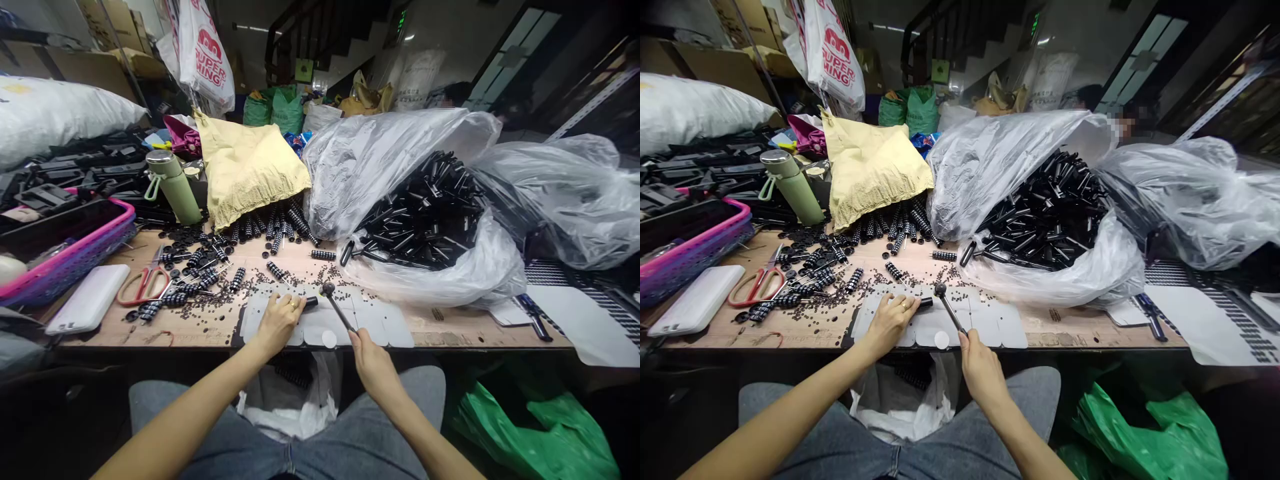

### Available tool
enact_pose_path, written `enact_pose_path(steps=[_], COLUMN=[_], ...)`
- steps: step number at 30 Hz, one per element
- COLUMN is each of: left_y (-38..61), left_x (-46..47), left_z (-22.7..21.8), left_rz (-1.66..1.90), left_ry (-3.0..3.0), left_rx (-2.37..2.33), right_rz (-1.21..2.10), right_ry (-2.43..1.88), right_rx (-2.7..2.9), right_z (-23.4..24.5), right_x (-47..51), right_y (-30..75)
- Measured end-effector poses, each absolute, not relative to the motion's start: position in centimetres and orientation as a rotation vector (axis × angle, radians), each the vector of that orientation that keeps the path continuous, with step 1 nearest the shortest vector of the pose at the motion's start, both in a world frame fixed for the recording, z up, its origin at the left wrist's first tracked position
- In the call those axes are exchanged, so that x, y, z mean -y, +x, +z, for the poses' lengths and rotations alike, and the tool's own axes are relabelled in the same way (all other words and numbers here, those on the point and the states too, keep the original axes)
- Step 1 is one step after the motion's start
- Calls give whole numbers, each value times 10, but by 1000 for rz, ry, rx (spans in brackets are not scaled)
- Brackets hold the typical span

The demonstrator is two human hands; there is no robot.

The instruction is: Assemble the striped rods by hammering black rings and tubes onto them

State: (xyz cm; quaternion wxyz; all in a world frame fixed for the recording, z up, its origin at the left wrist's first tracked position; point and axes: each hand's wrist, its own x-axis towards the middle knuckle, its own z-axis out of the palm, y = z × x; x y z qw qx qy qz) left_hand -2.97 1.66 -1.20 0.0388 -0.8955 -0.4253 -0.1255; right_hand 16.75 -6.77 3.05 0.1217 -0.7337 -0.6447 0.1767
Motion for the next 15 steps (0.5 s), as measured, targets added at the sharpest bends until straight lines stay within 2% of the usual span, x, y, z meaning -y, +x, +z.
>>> enact_pose_path(steps=[7,11,15], left_y=[-1,-1,-4], left_x=[3,-7,-12], left_z=[-30,-32,-13], left_rz=[-397,-453,-535], left_ry=[-2717,-2792,-2928], left_rx=[1354,1376,1626], right_rz=[522,558,575], right_ry=[-1794,-1880,-1919], right_rx=[1929,2224,2108], right_z=[52,34,32], right_x=[71,67,56], right_y=[128,109,121])
